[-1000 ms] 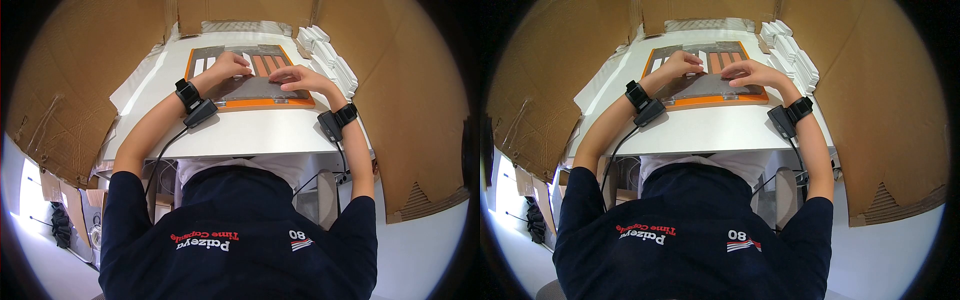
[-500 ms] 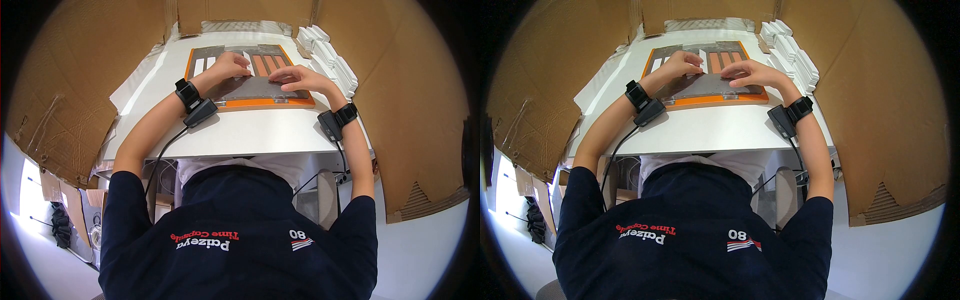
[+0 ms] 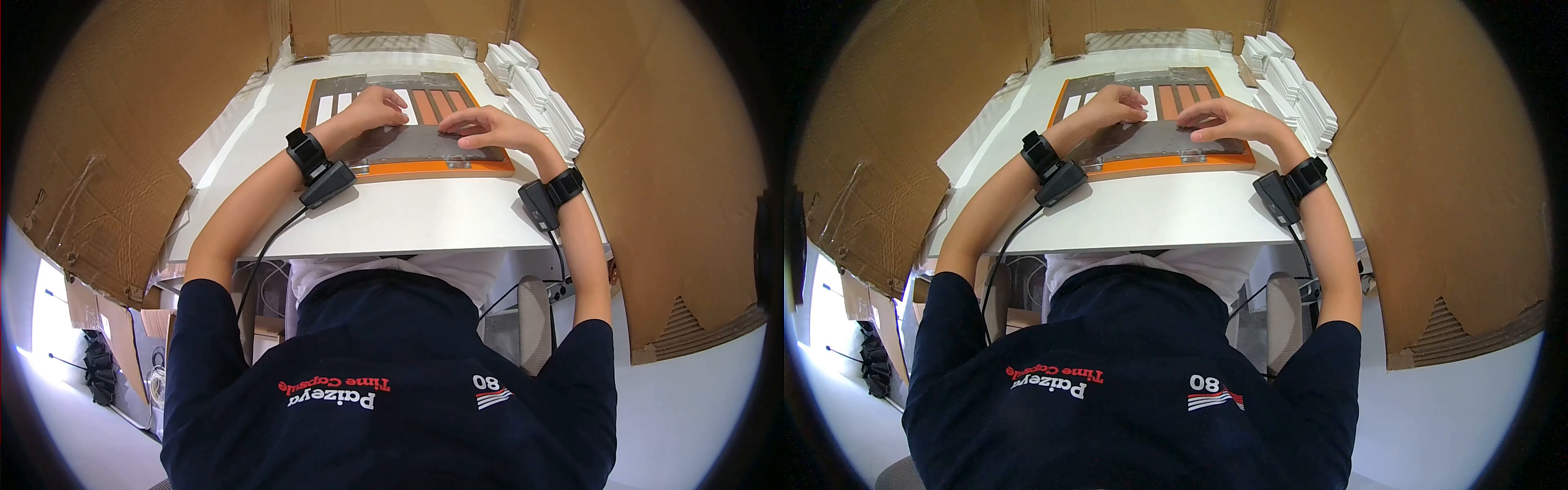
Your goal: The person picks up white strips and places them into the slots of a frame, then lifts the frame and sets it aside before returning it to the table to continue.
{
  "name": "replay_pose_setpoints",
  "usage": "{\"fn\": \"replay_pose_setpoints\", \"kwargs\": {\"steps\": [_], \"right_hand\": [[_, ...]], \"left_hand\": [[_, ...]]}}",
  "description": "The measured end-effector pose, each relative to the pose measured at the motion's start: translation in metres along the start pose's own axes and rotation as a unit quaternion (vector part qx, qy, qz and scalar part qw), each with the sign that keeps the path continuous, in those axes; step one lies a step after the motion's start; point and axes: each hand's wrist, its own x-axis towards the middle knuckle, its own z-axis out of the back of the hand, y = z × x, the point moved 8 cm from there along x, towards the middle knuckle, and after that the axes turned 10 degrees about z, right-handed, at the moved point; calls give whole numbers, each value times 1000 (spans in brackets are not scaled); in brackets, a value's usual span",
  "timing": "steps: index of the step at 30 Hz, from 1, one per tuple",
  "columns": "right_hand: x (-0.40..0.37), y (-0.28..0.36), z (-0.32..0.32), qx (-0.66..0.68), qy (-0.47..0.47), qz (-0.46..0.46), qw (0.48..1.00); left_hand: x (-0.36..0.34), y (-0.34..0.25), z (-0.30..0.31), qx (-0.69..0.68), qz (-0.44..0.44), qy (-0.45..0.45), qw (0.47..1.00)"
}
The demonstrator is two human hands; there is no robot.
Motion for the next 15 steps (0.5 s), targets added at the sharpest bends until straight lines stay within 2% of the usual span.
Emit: {"fn": "replay_pose_setpoints", "kwargs": {"steps": [9, 15], "right_hand": [[1, 4, 4, -1, -27, 26, 999], [-6, 8, 39, -63, -194, 45, 978]], "left_hand": [[0, -9, 3, 122, -50, -43, 990], [-13, -31, -10, 251, -92, -9, 963]]}}
